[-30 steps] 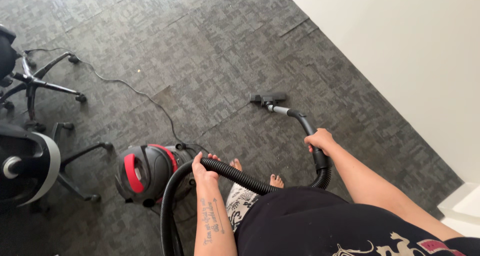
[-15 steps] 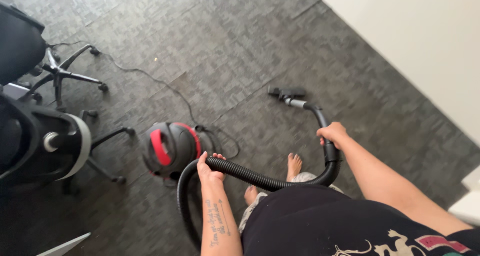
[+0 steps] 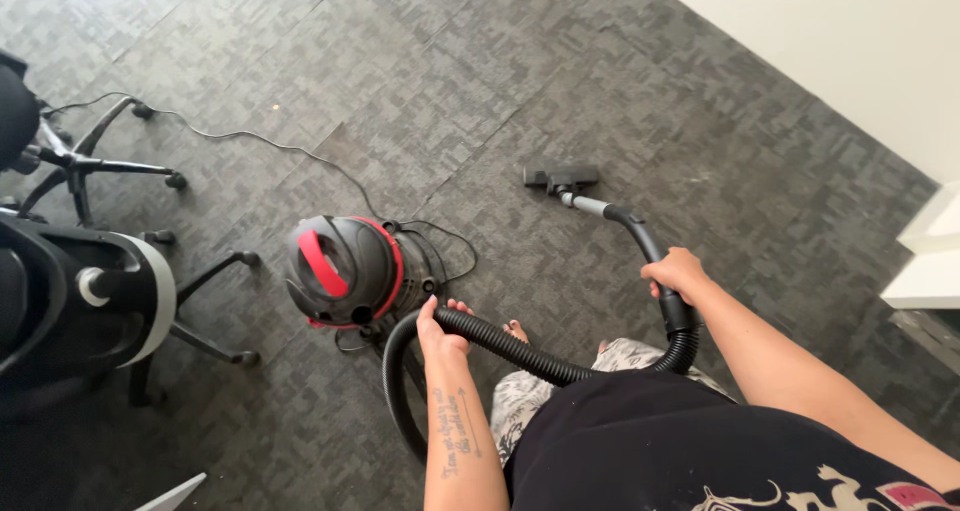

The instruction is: The person vacuums the carpeted floor using a canister vacuum cleaner, moving the nozzle across the floor tiles in an office-like setting.

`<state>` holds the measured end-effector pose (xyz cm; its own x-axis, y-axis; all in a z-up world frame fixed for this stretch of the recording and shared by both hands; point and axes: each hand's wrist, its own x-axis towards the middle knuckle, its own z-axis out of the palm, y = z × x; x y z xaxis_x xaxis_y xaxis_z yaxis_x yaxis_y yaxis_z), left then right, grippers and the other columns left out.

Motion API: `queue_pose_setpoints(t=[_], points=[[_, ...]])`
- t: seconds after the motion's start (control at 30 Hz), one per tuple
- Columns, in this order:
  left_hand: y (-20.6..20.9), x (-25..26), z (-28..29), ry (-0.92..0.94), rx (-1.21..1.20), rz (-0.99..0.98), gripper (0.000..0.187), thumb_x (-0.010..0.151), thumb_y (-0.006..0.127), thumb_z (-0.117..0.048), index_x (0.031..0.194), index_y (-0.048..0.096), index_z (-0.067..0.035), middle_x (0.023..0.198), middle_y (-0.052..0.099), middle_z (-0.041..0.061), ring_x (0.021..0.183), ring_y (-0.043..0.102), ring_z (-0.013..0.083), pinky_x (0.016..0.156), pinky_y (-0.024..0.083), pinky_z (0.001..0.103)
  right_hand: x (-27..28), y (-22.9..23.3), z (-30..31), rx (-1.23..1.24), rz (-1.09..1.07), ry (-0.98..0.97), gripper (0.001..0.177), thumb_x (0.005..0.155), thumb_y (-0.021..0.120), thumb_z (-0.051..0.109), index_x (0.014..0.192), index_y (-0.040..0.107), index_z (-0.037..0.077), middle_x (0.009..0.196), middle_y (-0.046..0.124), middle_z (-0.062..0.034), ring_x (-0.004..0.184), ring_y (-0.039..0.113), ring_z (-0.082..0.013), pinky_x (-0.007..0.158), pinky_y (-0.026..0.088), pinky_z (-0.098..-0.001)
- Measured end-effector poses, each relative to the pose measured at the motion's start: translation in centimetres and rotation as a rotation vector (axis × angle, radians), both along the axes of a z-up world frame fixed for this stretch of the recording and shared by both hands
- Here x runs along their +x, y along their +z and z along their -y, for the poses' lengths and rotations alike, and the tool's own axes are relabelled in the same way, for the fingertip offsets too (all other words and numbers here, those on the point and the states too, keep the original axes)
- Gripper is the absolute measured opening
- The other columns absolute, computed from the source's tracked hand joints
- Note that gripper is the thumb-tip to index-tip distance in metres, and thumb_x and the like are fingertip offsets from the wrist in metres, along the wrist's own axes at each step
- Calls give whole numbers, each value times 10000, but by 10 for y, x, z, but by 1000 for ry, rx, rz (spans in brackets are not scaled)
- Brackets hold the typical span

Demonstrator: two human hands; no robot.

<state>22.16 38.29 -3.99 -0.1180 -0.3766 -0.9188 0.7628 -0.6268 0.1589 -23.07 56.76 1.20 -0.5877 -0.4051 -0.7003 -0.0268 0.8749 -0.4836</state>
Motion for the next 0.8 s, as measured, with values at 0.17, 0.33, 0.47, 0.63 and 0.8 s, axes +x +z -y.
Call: queue_pose_setpoints(t=[0.17, 0.33, 0.47, 0.63, 0.8], points=[[-2, -8, -53, -16, -76, 21, 382, 1043, 830, -424, 991, 707, -67, 882, 751, 73, 804, 739, 304, 801, 638, 491, -8, -6, -43, 43, 45, 31, 380, 921, 888, 93, 1225, 797, -115, 808, 826, -159, 630, 778, -250, 596, 621, -425], [-13, -11, -157, 76, -30, 8, 359, 1053, 831, -384, 971, 671, -73, 886, 745, 80, 801, 729, 302, 800, 637, 481, -30, -15, -118, 8, 11, 69, 382, 900, 904, 64, 1213, 757, -96, 822, 828, -156, 634, 790, -244, 616, 656, -417], [-21, -6, -237, 55, 5, 39, 348, 1044, 837, -377, 945, 661, -94, 869, 738, 67, 780, 722, 291, 775, 627, 478, -25, -29, -190, -15, -19, 115, 361, 892, 880, 51, 1191, 726, -81, 805, 831, -166, 622, 799, -251, 613, 670, -422], [-11, 34, -303, 107, -26, 123, 333, 1047, 833, -360, 950, 659, -93, 873, 756, 66, 777, 731, 285, 768, 626, 474, -10, -40, -235, -83, -6, 136, 320, 903, 880, 61, 1138, 751, -113, 777, 828, -168, 607, 801, -253, 611, 649, -416], [5, 69, -346, 231, 7, 142, 304, 1046, 863, -317, 960, 663, -103, 873, 753, 54, 774, 733, 266, 783, 635, 468, 3, -38, -238, -56, 49, 94, 266, 893, 883, 34, 1073, 792, -139, 793, 812, -161, 611, 787, -252, 596, 652, -440]])
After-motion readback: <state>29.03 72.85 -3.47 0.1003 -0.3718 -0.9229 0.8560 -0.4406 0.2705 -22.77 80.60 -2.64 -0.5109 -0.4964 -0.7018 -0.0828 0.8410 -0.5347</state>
